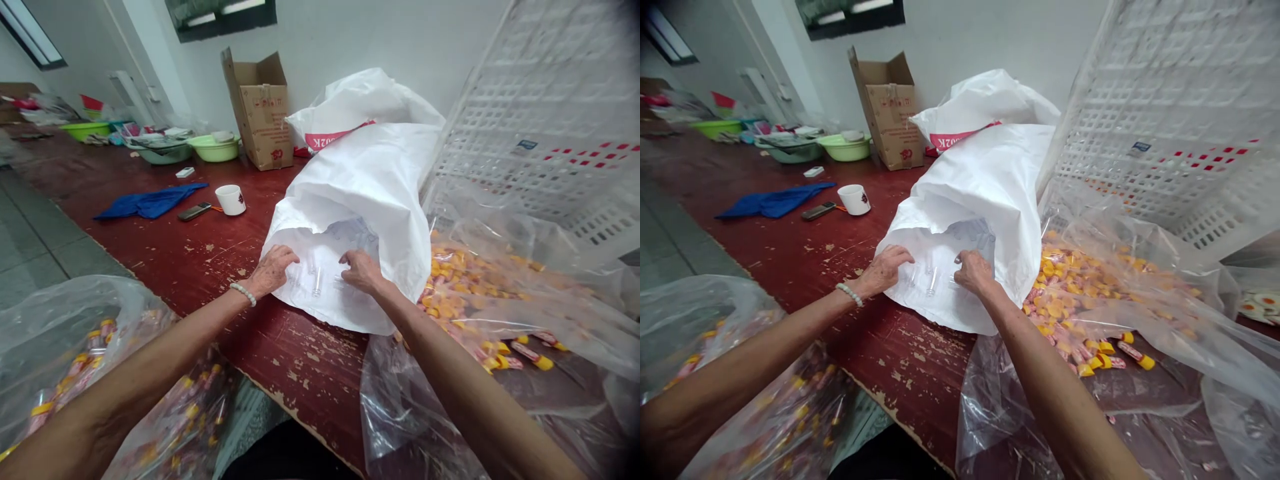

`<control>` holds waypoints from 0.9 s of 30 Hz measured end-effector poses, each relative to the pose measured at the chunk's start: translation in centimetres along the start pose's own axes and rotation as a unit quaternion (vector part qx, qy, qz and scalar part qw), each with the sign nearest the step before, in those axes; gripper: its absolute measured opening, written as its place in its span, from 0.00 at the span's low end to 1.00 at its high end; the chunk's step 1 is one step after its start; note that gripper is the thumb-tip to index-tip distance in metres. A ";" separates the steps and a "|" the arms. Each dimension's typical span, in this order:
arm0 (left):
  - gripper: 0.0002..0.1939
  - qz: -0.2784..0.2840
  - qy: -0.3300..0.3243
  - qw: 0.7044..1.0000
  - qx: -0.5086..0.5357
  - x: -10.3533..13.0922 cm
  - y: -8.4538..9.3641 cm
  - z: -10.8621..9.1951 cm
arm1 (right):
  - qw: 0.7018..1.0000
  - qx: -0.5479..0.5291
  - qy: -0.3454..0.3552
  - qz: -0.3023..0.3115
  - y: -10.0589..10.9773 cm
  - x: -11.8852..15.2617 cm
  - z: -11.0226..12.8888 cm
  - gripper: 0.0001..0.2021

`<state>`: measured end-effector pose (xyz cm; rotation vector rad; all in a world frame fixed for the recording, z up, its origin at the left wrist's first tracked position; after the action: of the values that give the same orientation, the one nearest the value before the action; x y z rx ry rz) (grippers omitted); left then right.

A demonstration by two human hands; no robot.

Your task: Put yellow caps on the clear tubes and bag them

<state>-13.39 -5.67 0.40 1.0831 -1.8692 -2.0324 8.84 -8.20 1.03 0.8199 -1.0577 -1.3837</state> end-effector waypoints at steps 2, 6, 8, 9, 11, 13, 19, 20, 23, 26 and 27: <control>0.24 0.048 -0.022 0.998 -0.044 0.2 -0.2 -0.5 | 0.999 0.027 0.009 0.019 -0.2 0.5 0.0 0.21; 0.23 0.058 0.019 0.996 -0.068 0.5 -0.7 -1.1 | 0.996 0.061 0.049 0.049 -1.3 1.3 0.4 0.15; 0.23 0.052 0.036 0.996 -0.065 0.5 -0.9 -1.1 | 0.995 0.066 0.058 0.053 -1.7 1.5 0.6 0.14; 0.24 0.053 0.035 0.996 -0.070 0.4 -0.9 -1.1 | 0.995 0.066 0.054 0.050 -1.8 1.5 0.7 0.14; 0.26 0.062 0.008 0.994 -0.090 0.2 -1.0 -1.0 | 0.997 0.055 0.031 0.039 -1.7 1.5 0.7 0.14; 0.24 0.073 -0.035 0.991 -0.109 -0.3 -1.1 -0.9 | 0.999 0.038 0.005 0.030 -1.4 1.3 0.6 0.15; 0.15 0.109 -0.116 0.982 -0.102 -1.9 -1.2 -1.1 | 0.937 -0.342 -0.053 0.055 -1.3 1.1 0.4 0.19; 0.14 0.118 -0.120 0.981 -0.092 -1.9 -1.3 -1.3 | 0.919 -0.385 -0.057 0.066 -1.5 1.2 0.4 0.19; 0.12 0.128 -0.130 0.981 -0.061 -1.5 -1.7 -2.1 | 0.903 -0.421 -0.042 0.079 -1.7 1.6 0.5 0.20; 0.11 0.132 -0.135 0.980 -0.070 -1.0 -1.9 -2.9 | 0.890 -0.448 -0.031 0.079 -1.8 1.9 0.6 0.20; 0.10 0.137 -0.125 0.980 -0.075 -0.9 -1.8 -3.1 | 0.889 -0.451 -0.031 0.075 -1.8 1.9 0.6 0.19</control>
<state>-10.26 -7.25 -0.78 0.5194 -1.8179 -2.1783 7.42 -10.15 -0.24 0.0004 -0.3980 -1.5513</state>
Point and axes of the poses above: each hand's wrist, its own x-axis away from the middle knuckle, its own y-axis out of the back of the hand, z = x × y, the point moved 3 cm from there along -x, towards the middle knuckle, and after that the axes turned 8 degrees about -y, right-handed, at the moved point
